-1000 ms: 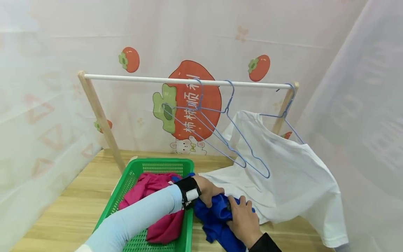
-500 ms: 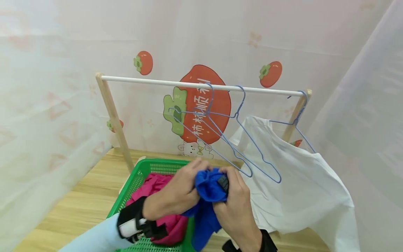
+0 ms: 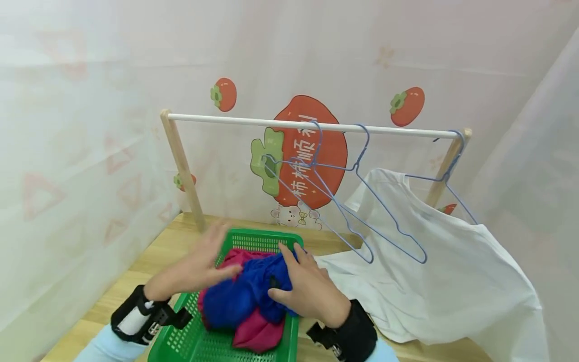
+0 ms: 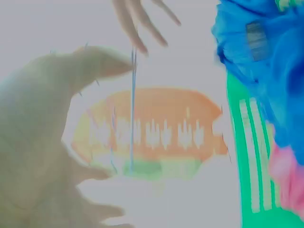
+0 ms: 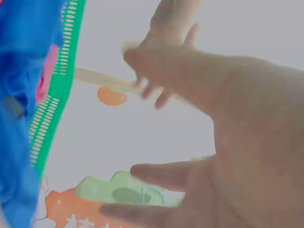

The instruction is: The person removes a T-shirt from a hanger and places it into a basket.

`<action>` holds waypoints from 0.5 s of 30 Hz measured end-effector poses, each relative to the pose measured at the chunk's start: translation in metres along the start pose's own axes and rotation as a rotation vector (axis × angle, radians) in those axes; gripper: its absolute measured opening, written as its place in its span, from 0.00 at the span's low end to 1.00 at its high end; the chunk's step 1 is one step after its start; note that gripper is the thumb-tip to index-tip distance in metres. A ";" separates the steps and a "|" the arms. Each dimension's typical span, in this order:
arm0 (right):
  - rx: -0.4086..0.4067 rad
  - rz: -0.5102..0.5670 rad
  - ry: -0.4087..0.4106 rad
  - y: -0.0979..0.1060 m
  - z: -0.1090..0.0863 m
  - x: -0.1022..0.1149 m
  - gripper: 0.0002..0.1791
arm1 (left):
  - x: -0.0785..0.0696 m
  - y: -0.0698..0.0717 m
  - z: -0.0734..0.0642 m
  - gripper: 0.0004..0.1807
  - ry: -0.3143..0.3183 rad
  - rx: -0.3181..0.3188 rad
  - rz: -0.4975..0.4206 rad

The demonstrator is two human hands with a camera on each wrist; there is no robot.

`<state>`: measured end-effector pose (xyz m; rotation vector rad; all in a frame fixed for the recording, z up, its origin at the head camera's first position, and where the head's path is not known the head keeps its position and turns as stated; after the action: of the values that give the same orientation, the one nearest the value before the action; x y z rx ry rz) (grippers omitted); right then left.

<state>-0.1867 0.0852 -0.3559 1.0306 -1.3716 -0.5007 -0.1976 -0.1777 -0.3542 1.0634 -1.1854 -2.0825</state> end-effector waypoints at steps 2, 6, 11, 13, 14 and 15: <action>-0.028 0.075 0.001 0.006 -0.008 -0.012 0.40 | 0.031 0.010 0.003 0.56 0.094 -0.175 -0.001; -0.347 0.168 0.171 0.048 -0.046 -0.024 0.19 | 0.081 0.043 0.022 0.60 0.255 -0.498 -0.068; -0.839 0.119 0.181 0.127 -0.084 -0.053 0.17 | 0.131 0.062 0.058 0.55 0.306 -0.643 -0.248; -0.916 0.103 0.040 0.157 -0.086 -0.072 0.21 | 0.147 0.063 0.073 0.45 0.281 -0.711 -0.337; -0.932 0.085 -0.038 0.169 -0.083 -0.082 0.24 | 0.154 0.062 0.080 0.39 0.271 -0.746 -0.394; -0.939 0.068 -0.123 0.179 -0.079 -0.093 0.27 | 0.160 0.060 0.086 0.31 0.264 -0.790 -0.454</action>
<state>-0.1766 0.2741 -0.2507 0.1851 -1.0673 -1.0353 -0.3554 -0.2850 -0.3354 1.1996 0.0580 -2.3113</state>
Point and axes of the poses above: each hand's wrist, its own z-axis towards the middle knuckle, its own y-axis out of the back of the hand, x = y × z, the point moved 3 cm from there along z, towards the middle knuckle, and after that the axes turned 13 degrees about -y, right-handed, at the moved point
